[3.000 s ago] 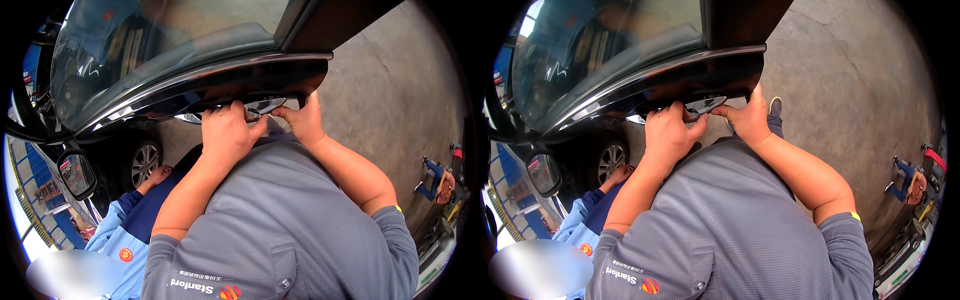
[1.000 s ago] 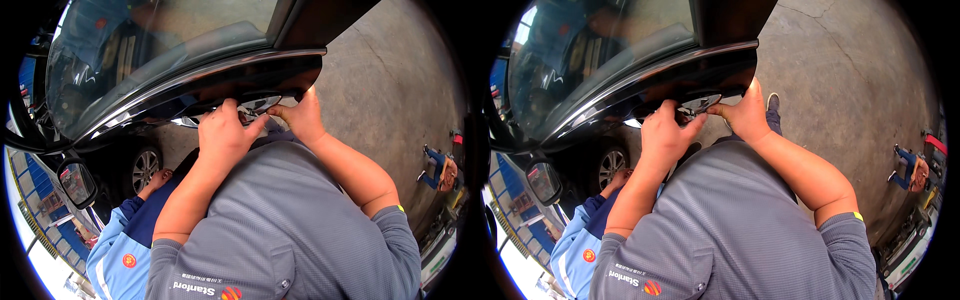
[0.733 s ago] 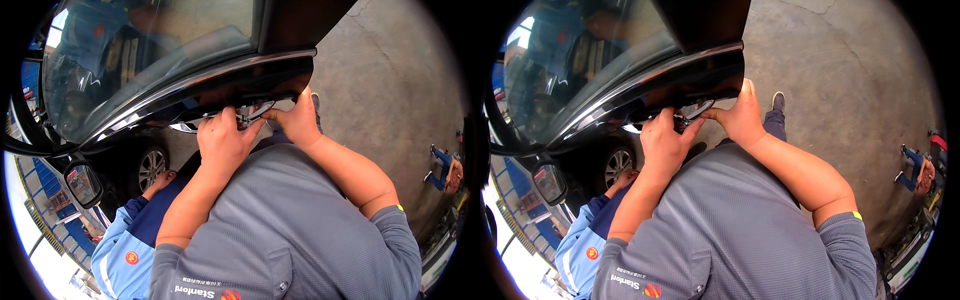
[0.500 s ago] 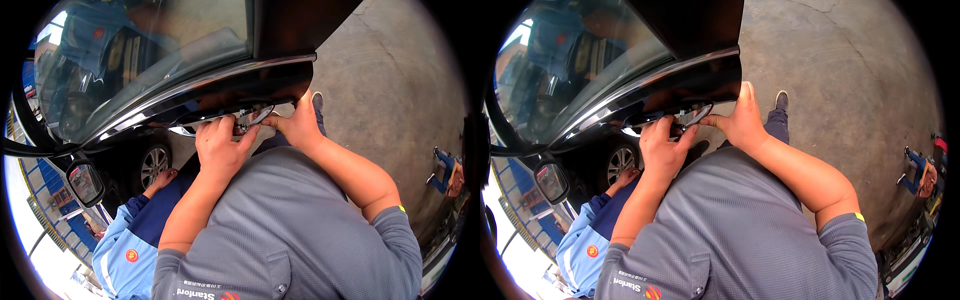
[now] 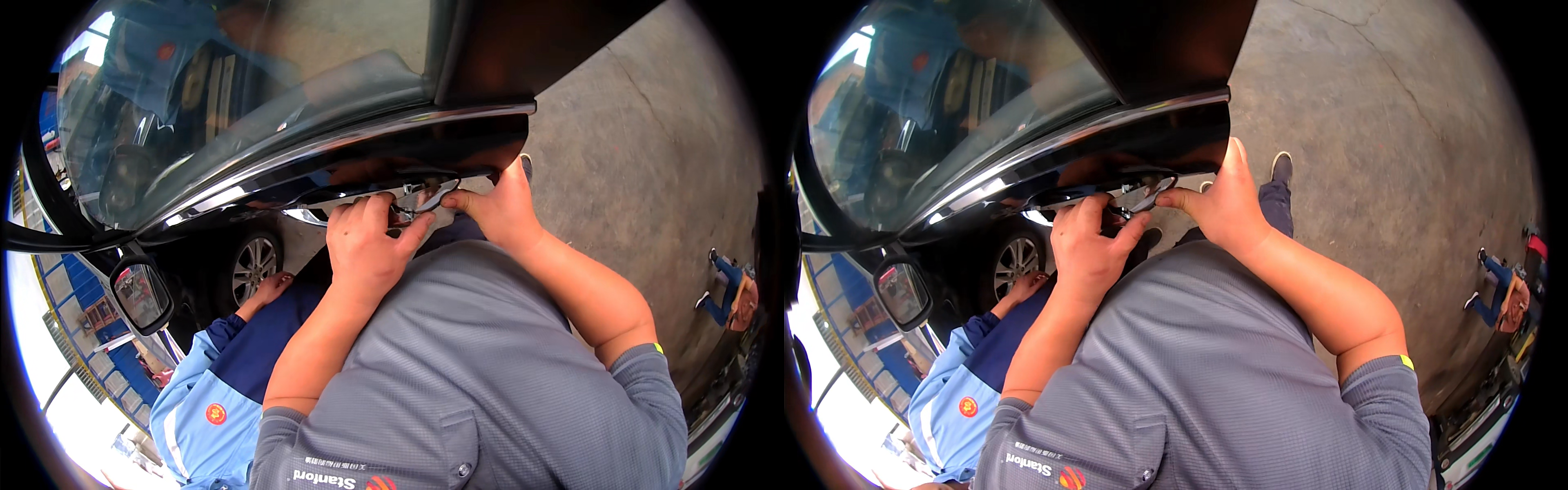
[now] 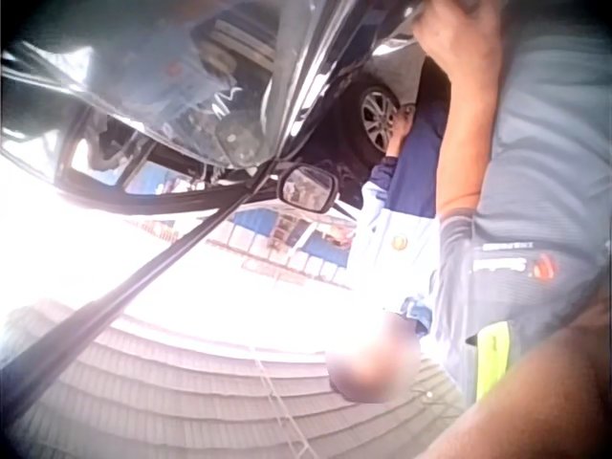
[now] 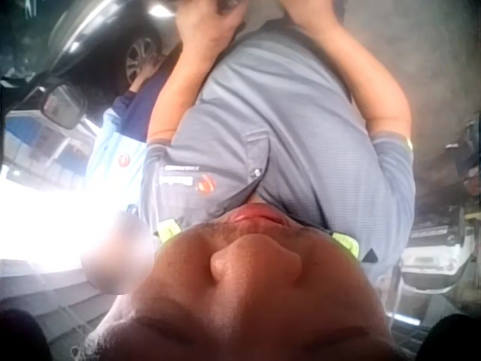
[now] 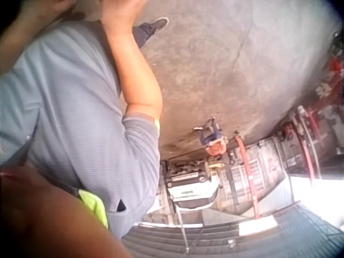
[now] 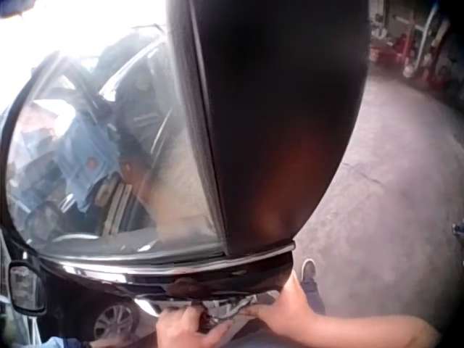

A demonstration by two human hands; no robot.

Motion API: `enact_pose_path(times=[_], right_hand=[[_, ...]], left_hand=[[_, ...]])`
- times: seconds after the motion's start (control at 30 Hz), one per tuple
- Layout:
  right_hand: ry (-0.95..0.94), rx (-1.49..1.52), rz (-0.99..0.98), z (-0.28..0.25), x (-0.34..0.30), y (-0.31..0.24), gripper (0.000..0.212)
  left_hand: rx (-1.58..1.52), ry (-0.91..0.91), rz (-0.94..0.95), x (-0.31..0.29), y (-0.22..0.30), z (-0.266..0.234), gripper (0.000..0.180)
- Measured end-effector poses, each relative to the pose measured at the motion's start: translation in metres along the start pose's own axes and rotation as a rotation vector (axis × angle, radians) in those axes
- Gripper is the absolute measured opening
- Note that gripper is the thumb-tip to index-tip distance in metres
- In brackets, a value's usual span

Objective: The person uses a metal tool to pry and adjust the exterior door handle of a black car. He then opens the door, retrieves a screwdriver from a tool cart, and uses it to work on the interior door panel and handle area.

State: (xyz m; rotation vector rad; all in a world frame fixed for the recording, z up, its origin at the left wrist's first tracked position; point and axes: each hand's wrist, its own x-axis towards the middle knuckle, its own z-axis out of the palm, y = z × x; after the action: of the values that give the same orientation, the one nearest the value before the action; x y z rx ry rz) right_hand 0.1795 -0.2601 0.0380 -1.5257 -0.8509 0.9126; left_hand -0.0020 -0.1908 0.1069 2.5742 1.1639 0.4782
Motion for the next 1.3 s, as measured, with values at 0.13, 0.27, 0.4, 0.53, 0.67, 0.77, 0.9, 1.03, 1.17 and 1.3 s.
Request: enact_pose_path(times=[0.13, 0.27, 0.4, 0.53, 0.67, 0.77, 0.9, 1.03, 1.17, 1.3], right_hand=[[0.034, 0.057, -0.071, 0.004, -0.004, 0.008, 0.067], [-0.01, 0.118, 0.001, 0.005, -0.003, 0.016, 0.065], [-0.079, 0.228, 0.047, 0.001, 0.0, 0.011, 0.061], [-0.176, 0.187, 0.083, -0.004, 0.003, 0.006, 0.055], [-0.199, 0.213, 0.126, -0.005, 0.005, -0.002, 0.054], [-0.198, 0.208, 0.077, -0.004, 0.004, -0.001, 0.054], [-0.19, 0.123, 0.094, -0.009, 0.0, 0.009, 0.06], [-0.13, 0.117, 0.067, -0.005, -0.004, 0.002, 0.072], [-0.09, 0.051, -0.015, -0.011, -0.009, -0.003, 0.066], [-0.031, 0.02, 0.065, -0.024, -0.019, -0.012, 0.062]], left_hand=[[-0.036, -0.046, 0.05, -0.002, -0.007, -0.004, 0.045], [-0.052, -0.046, 0.094, -0.007, -0.017, -0.003, 0.049], [-0.077, -0.025, 0.123, -0.008, -0.022, 0.0, 0.05], [-0.094, -0.003, 0.15, -0.011, -0.03, 0.005, 0.053], [-0.109, 0.027, 0.164, -0.008, -0.031, 0.007, 0.056], [-0.126, 0.032, 0.157, -0.008, -0.033, 0.008, 0.057], [-0.131, 0.021, 0.138, -0.005, -0.033, 0.008, 0.054], [-0.142, -0.031, 0.108, 0.0, -0.032, 0.005, 0.049], [-0.167, 0.006, 0.118, -0.003, -0.026, 0.006, 0.048], [-0.18, 0.0, 0.105, -0.007, -0.018, 0.008, 0.046]])
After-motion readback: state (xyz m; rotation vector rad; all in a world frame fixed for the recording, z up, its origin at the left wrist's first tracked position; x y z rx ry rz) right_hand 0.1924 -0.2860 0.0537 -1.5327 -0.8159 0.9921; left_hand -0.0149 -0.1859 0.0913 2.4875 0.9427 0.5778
